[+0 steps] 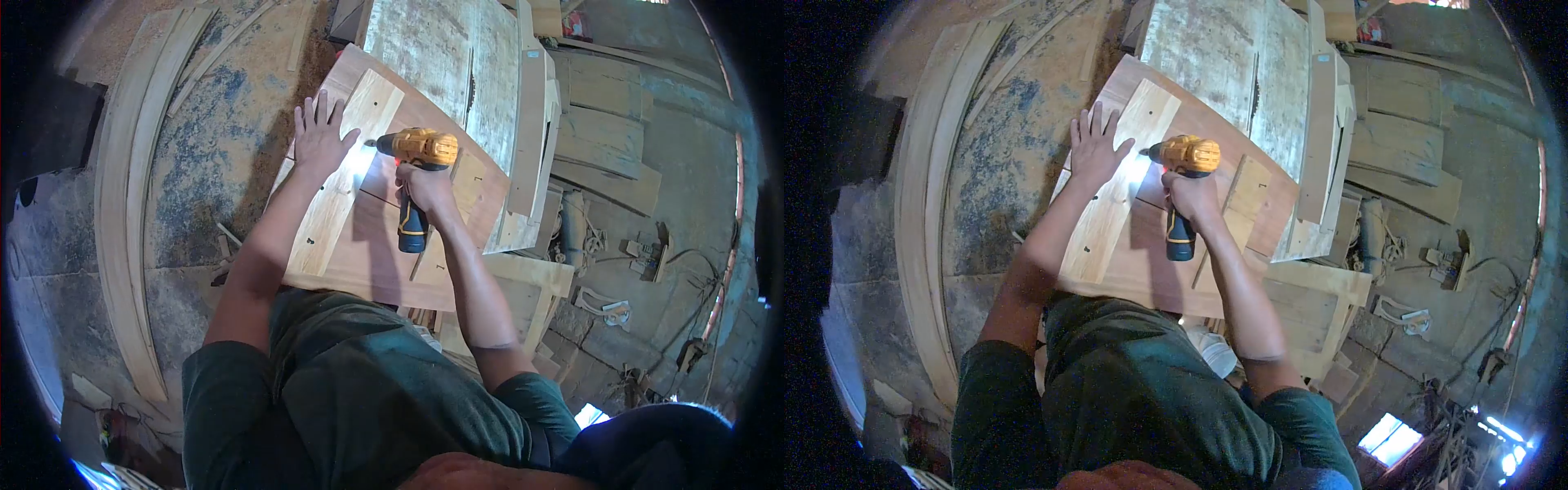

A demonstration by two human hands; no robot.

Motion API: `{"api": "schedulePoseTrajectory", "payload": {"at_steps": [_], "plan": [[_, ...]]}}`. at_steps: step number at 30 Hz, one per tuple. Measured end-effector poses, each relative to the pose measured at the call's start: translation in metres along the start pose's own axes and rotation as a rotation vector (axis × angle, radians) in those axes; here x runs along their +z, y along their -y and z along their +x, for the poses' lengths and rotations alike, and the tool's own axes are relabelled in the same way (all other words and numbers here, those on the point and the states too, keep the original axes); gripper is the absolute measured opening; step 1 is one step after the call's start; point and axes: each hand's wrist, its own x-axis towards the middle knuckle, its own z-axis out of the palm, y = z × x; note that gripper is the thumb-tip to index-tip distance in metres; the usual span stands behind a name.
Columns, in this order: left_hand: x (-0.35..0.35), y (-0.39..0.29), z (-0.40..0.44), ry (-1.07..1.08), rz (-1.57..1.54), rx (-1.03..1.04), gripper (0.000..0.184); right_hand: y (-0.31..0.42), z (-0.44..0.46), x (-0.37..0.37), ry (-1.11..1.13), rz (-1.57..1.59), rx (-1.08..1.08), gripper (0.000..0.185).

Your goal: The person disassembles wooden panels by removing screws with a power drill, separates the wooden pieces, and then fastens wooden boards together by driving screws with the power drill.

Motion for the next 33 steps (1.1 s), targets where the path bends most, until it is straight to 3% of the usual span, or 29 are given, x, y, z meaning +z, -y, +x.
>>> {"api": "schedulePoseTrajectory", "payload": {"at_steps": [14,23,33], "plan": [[-0.002,0.002,0.001,-0.014,0.008,-0.002,0.074,0.018,-0.008,-0.031,0.048,-0.073,0.016,0.021],[-0.005,0.000,-0.001,0.051,-0.018,-0.018,0.074,0.043,0.022,-0.032,-0.004,0.038,-0.089,0.014],[-0.005,0.000,-0.001,0.025,-0.037,-0.012,0.074,0.030,0.064,-0.017,0.033,0.097,-0.055,0.011]]}}
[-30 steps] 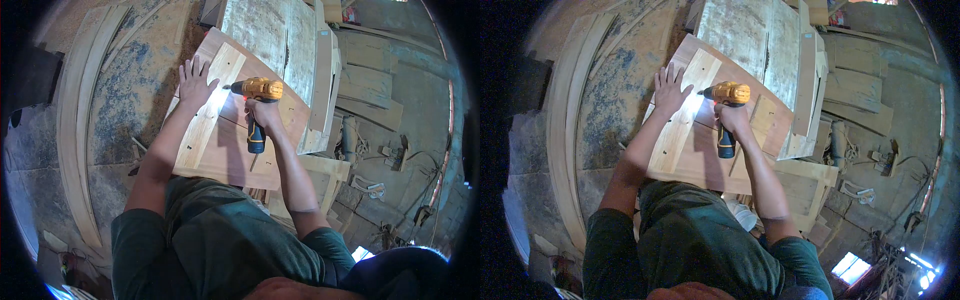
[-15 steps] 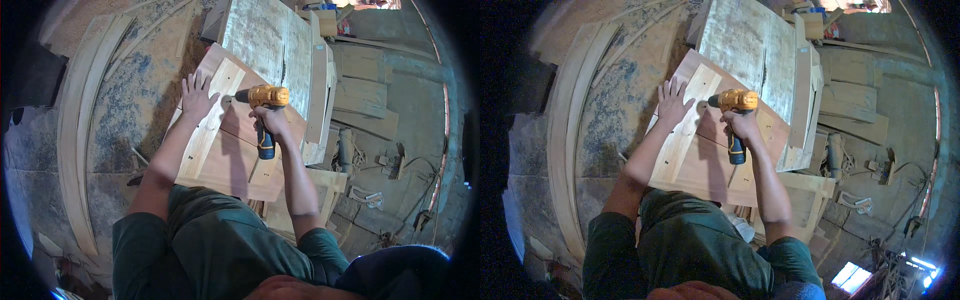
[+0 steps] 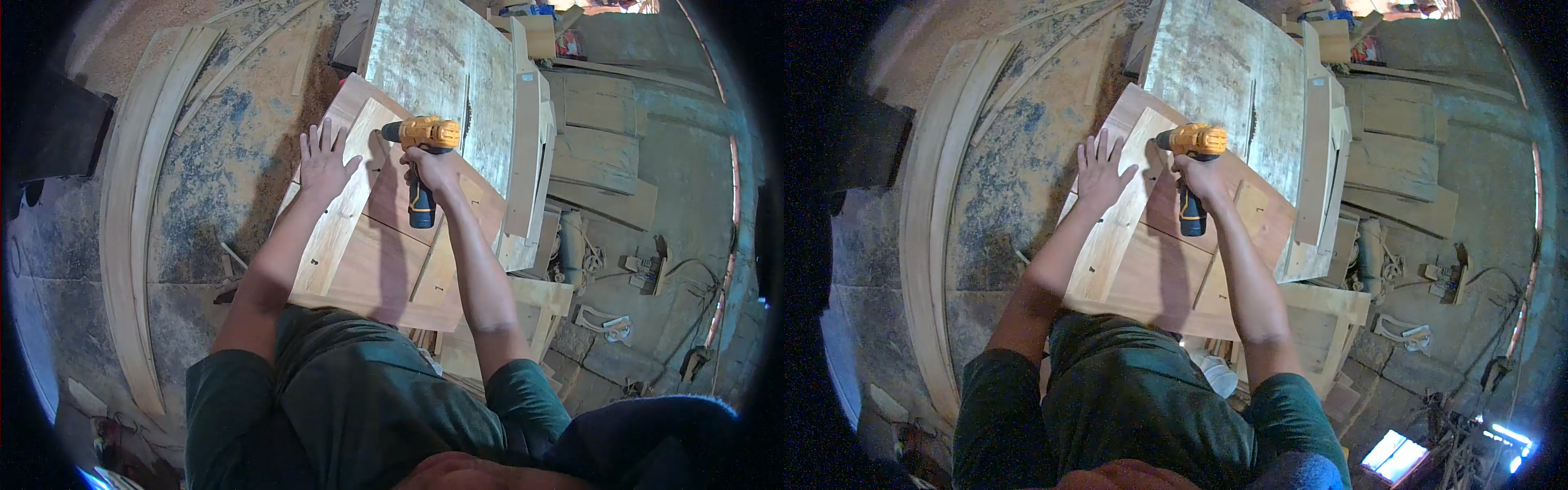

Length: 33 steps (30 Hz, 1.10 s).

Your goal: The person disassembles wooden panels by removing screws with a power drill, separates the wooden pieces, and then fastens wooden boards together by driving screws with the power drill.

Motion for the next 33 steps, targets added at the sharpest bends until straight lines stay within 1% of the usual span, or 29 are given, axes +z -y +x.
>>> {"api": "schedulePoseTrajectory", "payload": {"at_steps": [3,6,9,13,15,17,19,21,23,24,27,28,33], "plan": [[0.001,0.001,-0.001,0.013,0.006,0.000,0.074,-0.002,0.003,-0.001,-0.016,-0.045,0.001,0.011],[0.003,0.001,-0.001,-0.025,0.012,0.010,0.074,0.003,0.001,-0.002,-0.031,-0.072,-0.014,0.012],[0.001,0.000,0.000,-0.010,0.019,0.002,0.074,0.007,0.003,-0.001,0.002,-0.127,0.009,0.013],[0.000,0.000,0.000,0.008,0.024,0.002,0.074,0.008,0.008,0.005,-0.013,-0.131,0.013,0.013],[-0.001,-0.002,0.001,0.009,0.022,0.013,0.074,0.006,0.015,0.006,-0.040,0.073,0.031,0.010],[-0.003,-0.001,0.001,0.022,0.040,-0.001,0.075,0.011,0.015,0.003,-0.003,0.118,0.067,0.008],[-0.002,-0.001,0.001,0.010,0.045,0.009,0.075,0.008,0.016,0.004,-0.042,0.088,0.035,0.007],[0.002,-0.001,0.000,0.005,0.041,0.018,0.076,0.011,0.015,0.009,-0.048,0.079,0.058,0.008],[0.004,-0.001,0.001,-0.013,0.050,0.015,0.076,0.024,0.004,0.014,-0.048,-0.110,0.014,0.010],[0.002,-0.001,0.001,-0.008,0.059,0.013,0.076,0.024,0.007,0.013,-0.052,-0.131,-0.027,0.011],[0.004,-0.001,0.000,-0.022,0.056,0.014,0.076,0.028,0.011,0.004,-0.030,-0.114,0.032,0.012],[0.003,-0.001,0.000,-0.014,0.063,0.010,0.076,0.029,0.010,0.001,0.008,-0.116,0.019,0.014],[0.002,-0.003,-0.002,0.007,0.085,0.002,0.076,0.033,-0.002,-0.004,0.023,-0.115,-0.016,0.020]]}}
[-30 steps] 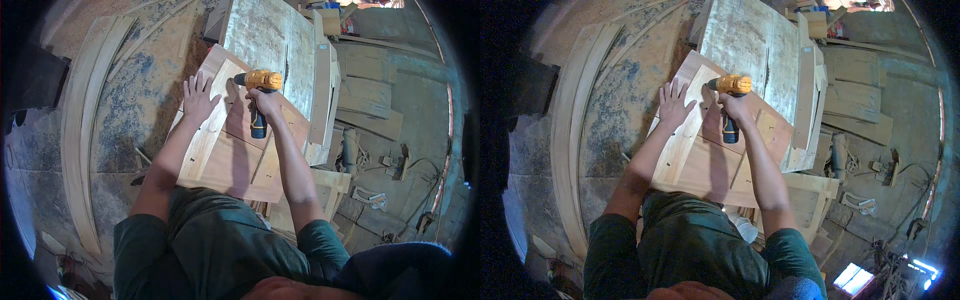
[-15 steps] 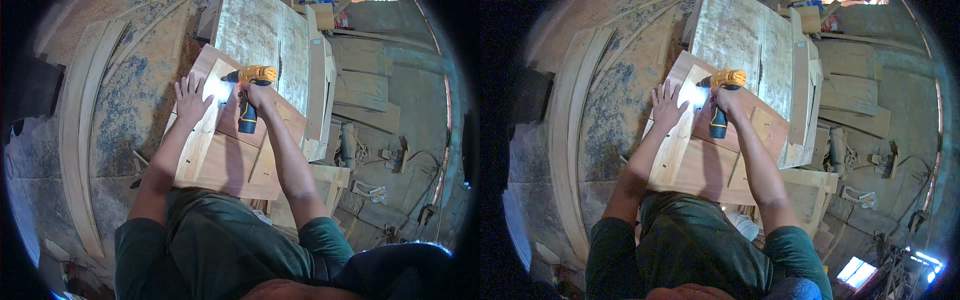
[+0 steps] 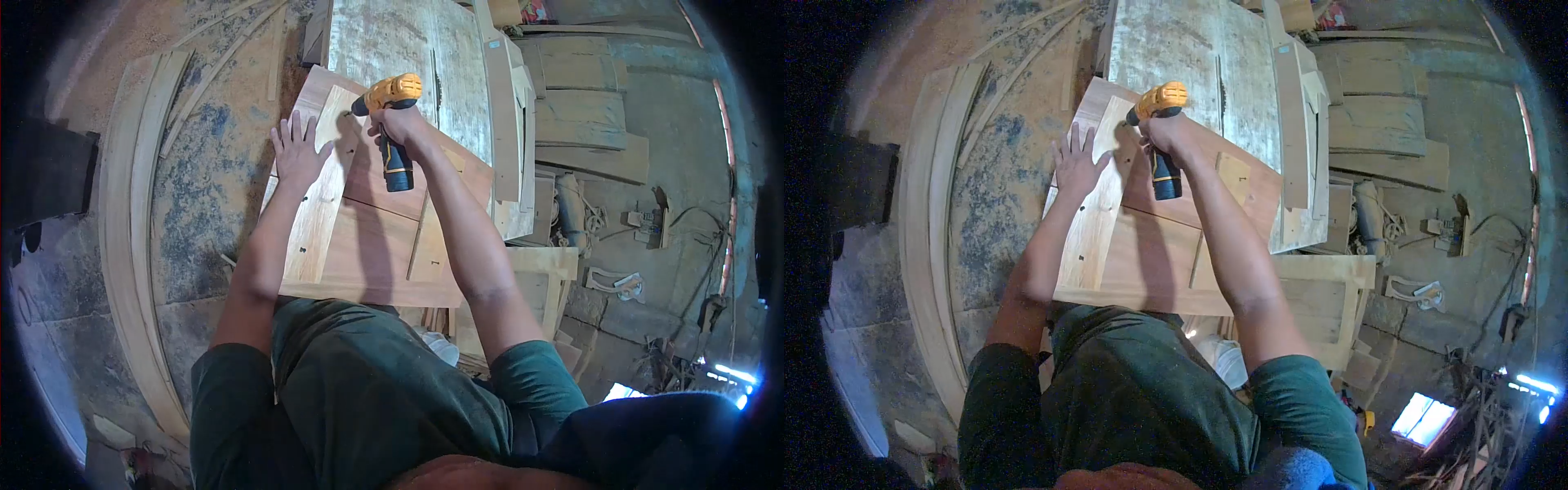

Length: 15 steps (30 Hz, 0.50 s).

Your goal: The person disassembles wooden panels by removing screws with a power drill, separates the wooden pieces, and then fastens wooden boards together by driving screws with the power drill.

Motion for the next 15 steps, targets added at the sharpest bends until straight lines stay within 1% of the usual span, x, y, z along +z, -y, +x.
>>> {"api": "schedulePoseTrajectory", "payload": {"at_steps": [2,4,5,6,8,9,10,12,14,15], "plan": [[-0.002,0.001,0.001,-0.008,0.019,0.007,0.076,-0.002,-0.002,-0.004,0.004,0.008,-0.021,0.022],[-0.002,0.000,-0.001,0.024,-0.013,-0.006,0.077,-0.012,-0.004,-0.009,0.050,0.181,-0.020,0.025],[-0.002,0.000,0.000,0.042,-0.008,-0.002,0.077,-0.020,-0.008,-0.010,0.009,0.265,-0.063,0.022],[-0.001,0.001,0.002,0.026,0.011,0.010,0.077,-0.028,-0.014,-0.013,0.005,0.285,-0.082,0.022],[0.004,0.003,0.001,0.043,-0.035,0.007,0.078,-0.055,-0.036,-0.024,-0.006,0.474,-0.117,0.018],[0.000,0.004,-0.002,0.038,-0.092,0.023,0.080,-0.070,-0.053,-0.034,-0.006,0.474,-0.072,0.015],[-0.004,0.002,-0.007,0.038,-0.077,0.042,0.080,-0.089,-0.073,-0.046,-0.007,0.474,-0.028,0.012],[-0.014,-0.009,-0.026,-0.043,-0.113,-0.018,0.089,-0.128,-0.120,-0.060,-0.167,0.544,-0.004,0.009],[-0.044,-0.036,-0.061,0.117,-0.071,-0.020,0.099,-0.162,-0.202,-0.081,-0.349,0.584,0.048,0.011],[-0.039,-0.041,-0.069,0.094,-0.093,-0.015,0.108,-0.190,-0.220,-0.089,-0.407,0.532,0.085,0.013]]}}
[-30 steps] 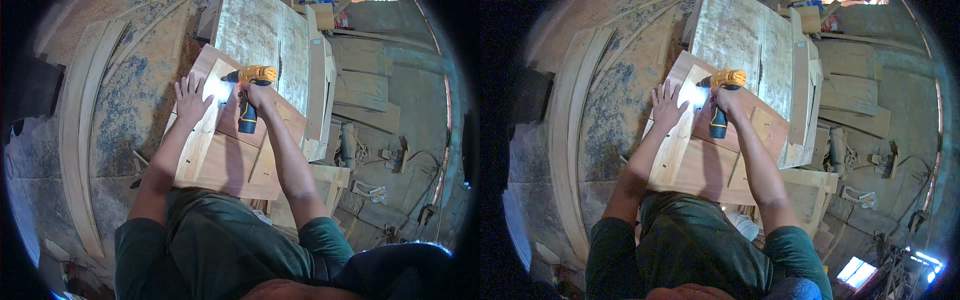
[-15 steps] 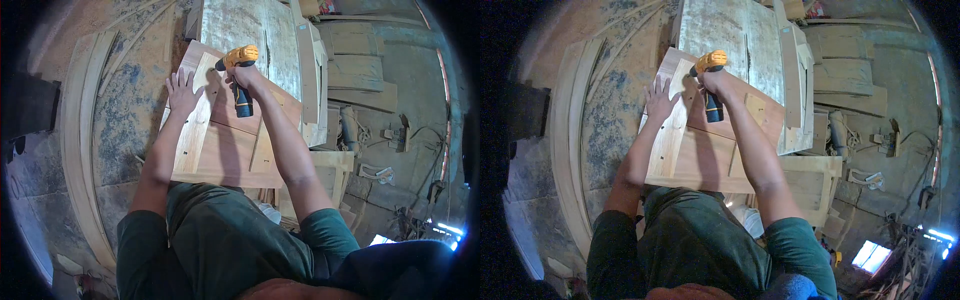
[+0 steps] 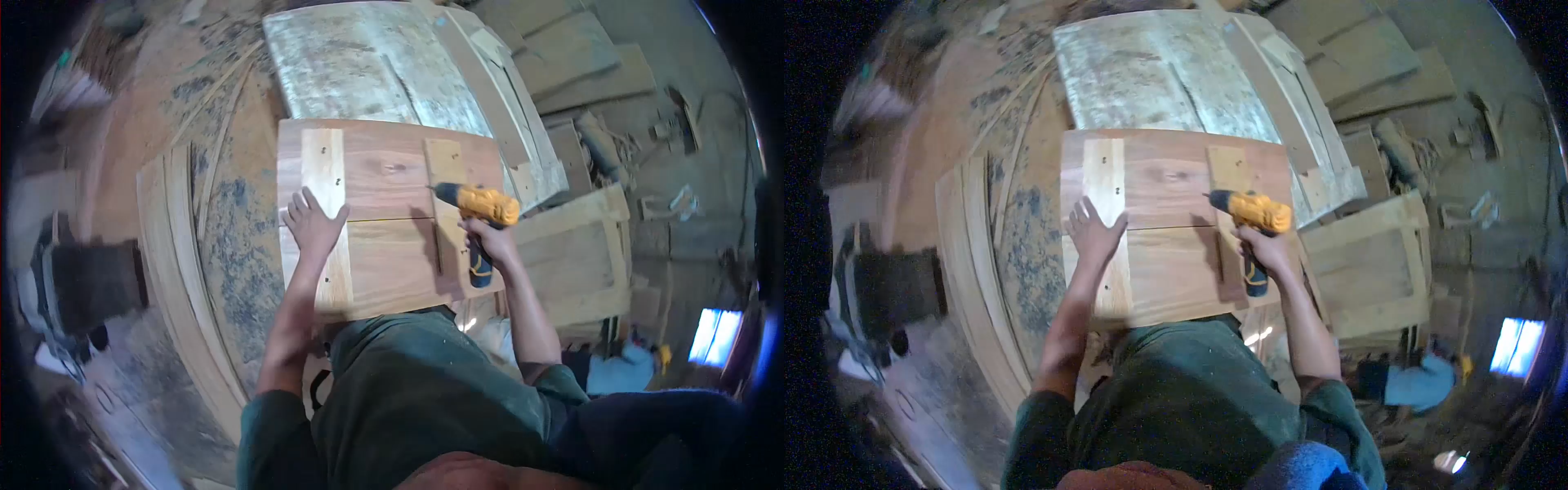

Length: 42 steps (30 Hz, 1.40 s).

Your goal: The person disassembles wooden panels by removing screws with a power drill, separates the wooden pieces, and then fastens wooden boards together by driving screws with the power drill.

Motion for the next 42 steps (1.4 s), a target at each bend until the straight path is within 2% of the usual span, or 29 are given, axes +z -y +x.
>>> {"api": "schedulePoseTrajectory", "payload": {"at_steps": [5,7,9,11,12,13,15,16,18,19,20,21,23,24,25,27,29,31,33,34,35,38,41,42], "plan": [[0.013,-0.023,-0.009,0.001,0.133,0.018,0.115,-0.084,-0.027,-0.105,-0.254,-0.026,0.050,0.016],[0.003,-0.031,-0.010,0.044,0.141,-0.044,0.116,-0.107,-0.030,-0.137,-0.405,-0.059,0.122,0.016],[-0.002,-0.041,-0.009,0.063,0.180,-0.059,0.115,-0.126,-0.025,-0.169,-0.457,-0.032,0.111,0.013],[-0.005,-0.052,-0.009,0.080,0.223,-0.074,0.115,-0.161,-0.008,-0.208,-0.491,-0.027,0.081,0.022],[-0.007,-0.056,-0.010,0.065,0.259,-0.073,0.113,-0.180,0.004,-0.229,-0.548,-0.160,0.021,0.030],[-0.008,-0.060,-0.011,0.049,0.296,-0.072,0.112,-0.188,0.014,-0.245,-0.558,-0.132,0.027,0.030],[-0.001,-0.048,-0.010,-0.033,0.200,0.009,0.108,-0.194,0.042,-0.279,-0.599,-0.330,0.063,0.040],[-0.004,-0.055,-0.018,-0.046,0.221,0.030,0.108,-0.191,0.057,-0.296,-0.544,-0.303,0.046,0.052],[-0.012,-0.071,-0.033,-0.127,0.116,0.011,0.105,-0.184,0.092,-0.328,-0.488,-0.330,-0.175,0.070],[-0.013,-0.085,-0.037,-0.136,0.154,0.024,0.105,-0.195,0.121,-0.344,-0.487,-0.377,-0.216,0.077],[-0.014,-0.097,-0.047,-0.086,0.112,-0.008,0.105,-0.209,0.150,-0.361,-0.477,-0.421,-0.252,0.084],[-0.019,-0.102,-0.055,-0.041,0.077,-0.048,0.106,-0.220,0.179,-0.375,-0.467,-0.434,-0.405,0.090],[-0.002,-0.068,-0.055,-0.084,0.146,0.035,0.104,-0.227,0.229,-0.396,-0.441,-0.521,-0.397,0.090],[-0.003,-0.089,-0.069,-0.192,0.189,0.101,0.096,-0.226,0.249,-0.406,-0.381,-0.567,-0.345,0.088],[-0.008,-0.104,-0.074,-0.104,0.111,0.046,0.086,-0.216,0.257,-0.412,-0.334,-0.656,-0.259,0.088],[-0.007,-0.106,-0.072,-0.071,0.139,0.002,0.081,-0.210,0.286,-0.420,-0.259,-0.724,-0.304,0.095],[0.000,-0.105,-0.068,-0.138,0.249,0.012,0.083,-0.189,0.299,-0.422,-0.180,-0.821,-0.237,0.096],[0.005,-0.103,-0.056,-0.186,0.369,0.056,0.088,-0.194,0.320,-0.424,-0.123,-0.847,-0.265,0.096],[0.009,-0.103,-0.038,-0.072,0.519,-0.041,0.091,-0.212,0.343,-0.426,-0.181,-0.794,-0.405,0.096],[0.012,-0.100,-0.028,-0.024,0.516,-0.081,0.093,-0.191,0.332,-0.425,-0.143,-0.830,-0.272,0.097],[0.017,-0.100,-0.018,0.022,0.506,-0.120,0.095,-0.201,0.342,-0.427,-0.115,-0.763,-0.335,0.097],[0.031,-0.125,-0.007,0.042,0.539,-0.183,0.101,-0.214,0.357,-0.430,-0.042,-0.716,-0.329,0.099],[0.054,-0.101,0.015,0.026,0.514,-0.202,0.104,-0.227,0.359,-0.431,-0.042,-0.727,-0.310,0.095],[0.063,-0.096,0.019,-0.031,0.522,-0.187,0.101,-0.231,0.362,-0.430,-0.110,-0.734,-0.407,0.092]]}}
